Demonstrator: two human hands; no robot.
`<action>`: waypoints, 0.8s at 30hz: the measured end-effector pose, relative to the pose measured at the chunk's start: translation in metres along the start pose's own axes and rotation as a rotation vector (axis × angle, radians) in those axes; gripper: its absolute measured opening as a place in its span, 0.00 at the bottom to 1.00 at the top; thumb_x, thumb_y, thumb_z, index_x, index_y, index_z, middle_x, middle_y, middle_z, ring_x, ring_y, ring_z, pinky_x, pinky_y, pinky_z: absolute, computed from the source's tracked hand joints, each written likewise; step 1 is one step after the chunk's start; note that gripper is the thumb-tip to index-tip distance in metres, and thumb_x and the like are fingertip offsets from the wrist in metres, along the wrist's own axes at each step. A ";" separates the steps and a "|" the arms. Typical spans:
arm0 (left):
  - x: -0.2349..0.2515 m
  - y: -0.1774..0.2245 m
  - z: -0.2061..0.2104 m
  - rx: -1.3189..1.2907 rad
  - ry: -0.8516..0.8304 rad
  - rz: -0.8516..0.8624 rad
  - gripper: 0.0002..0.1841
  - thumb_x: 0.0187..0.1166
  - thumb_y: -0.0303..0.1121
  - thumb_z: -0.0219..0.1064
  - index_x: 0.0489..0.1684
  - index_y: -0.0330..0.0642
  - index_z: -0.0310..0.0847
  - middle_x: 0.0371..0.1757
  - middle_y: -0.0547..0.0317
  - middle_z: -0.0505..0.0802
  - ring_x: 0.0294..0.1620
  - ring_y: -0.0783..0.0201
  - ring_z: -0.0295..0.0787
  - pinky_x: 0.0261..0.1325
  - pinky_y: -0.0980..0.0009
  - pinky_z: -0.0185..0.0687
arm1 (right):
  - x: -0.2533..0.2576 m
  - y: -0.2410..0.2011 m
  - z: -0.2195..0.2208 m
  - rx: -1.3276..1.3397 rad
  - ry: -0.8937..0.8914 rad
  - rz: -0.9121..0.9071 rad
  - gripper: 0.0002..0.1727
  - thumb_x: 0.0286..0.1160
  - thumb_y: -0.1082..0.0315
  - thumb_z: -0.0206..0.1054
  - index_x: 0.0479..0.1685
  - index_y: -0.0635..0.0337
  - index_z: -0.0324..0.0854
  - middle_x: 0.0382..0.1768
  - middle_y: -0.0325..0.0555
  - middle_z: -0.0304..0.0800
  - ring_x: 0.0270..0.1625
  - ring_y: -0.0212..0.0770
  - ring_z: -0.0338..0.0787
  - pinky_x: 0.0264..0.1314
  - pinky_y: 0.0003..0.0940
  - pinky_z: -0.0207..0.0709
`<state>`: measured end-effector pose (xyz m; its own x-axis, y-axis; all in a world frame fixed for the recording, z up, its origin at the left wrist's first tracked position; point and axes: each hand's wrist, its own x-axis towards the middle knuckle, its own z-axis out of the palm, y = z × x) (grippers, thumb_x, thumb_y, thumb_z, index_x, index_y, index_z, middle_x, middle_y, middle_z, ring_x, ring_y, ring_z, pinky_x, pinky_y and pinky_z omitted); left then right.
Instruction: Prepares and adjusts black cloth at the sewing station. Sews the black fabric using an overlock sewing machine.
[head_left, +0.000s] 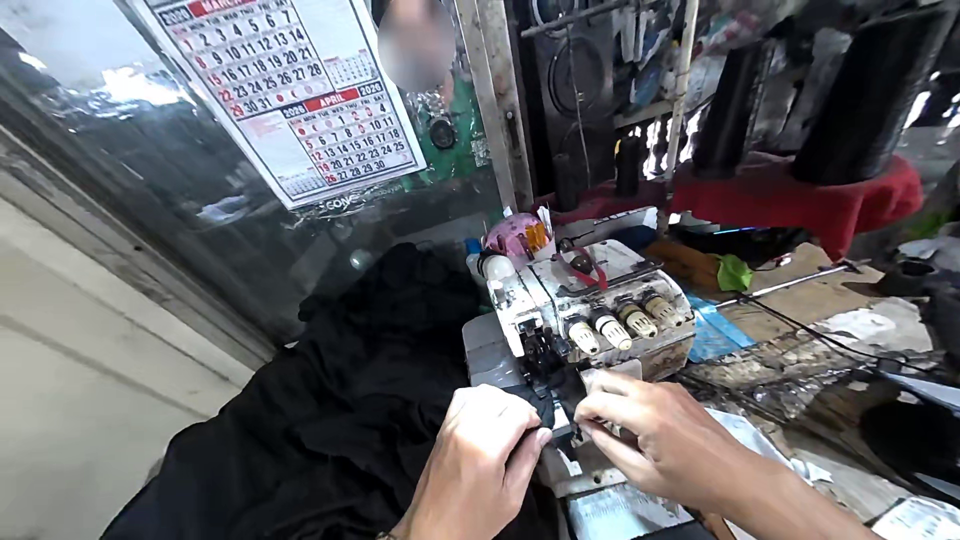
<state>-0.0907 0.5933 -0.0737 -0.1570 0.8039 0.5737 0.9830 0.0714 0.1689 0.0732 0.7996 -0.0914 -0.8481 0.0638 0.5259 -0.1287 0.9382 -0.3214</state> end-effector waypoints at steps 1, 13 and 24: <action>0.001 0.002 0.002 -0.009 0.012 0.002 0.12 0.85 0.48 0.63 0.42 0.58 0.93 0.53 0.76 0.95 0.62 0.74 0.87 0.68 0.64 0.78 | -0.001 -0.002 0.000 0.023 0.023 0.019 0.11 0.84 0.53 0.60 0.48 0.38 0.88 0.38 0.29 0.85 0.34 0.27 0.85 0.31 0.31 0.80; 0.000 0.000 0.006 -0.050 -0.022 0.071 0.13 0.88 0.45 0.62 0.40 0.52 0.91 0.58 0.71 0.95 0.65 0.70 0.87 0.67 0.67 0.81 | -0.010 -0.009 0.003 -0.076 -0.051 -0.018 0.19 0.85 0.53 0.55 0.68 0.25 0.85 0.37 0.37 0.81 0.27 0.34 0.82 0.20 0.35 0.73; 0.006 0.009 0.001 0.115 -0.076 0.034 0.15 0.88 0.47 0.59 0.41 0.54 0.90 0.52 0.75 0.95 0.59 0.74 0.89 0.67 0.65 0.80 | -0.013 -0.012 0.004 -0.102 -0.049 0.014 0.19 0.85 0.53 0.54 0.69 0.25 0.83 0.35 0.39 0.79 0.23 0.37 0.80 0.17 0.38 0.72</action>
<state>-0.0822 0.5991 -0.0697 -0.1200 0.8493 0.5141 0.9927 0.1073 0.0546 0.0836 0.7859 -0.0976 -0.8740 0.0627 0.4819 -0.0658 0.9672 -0.2452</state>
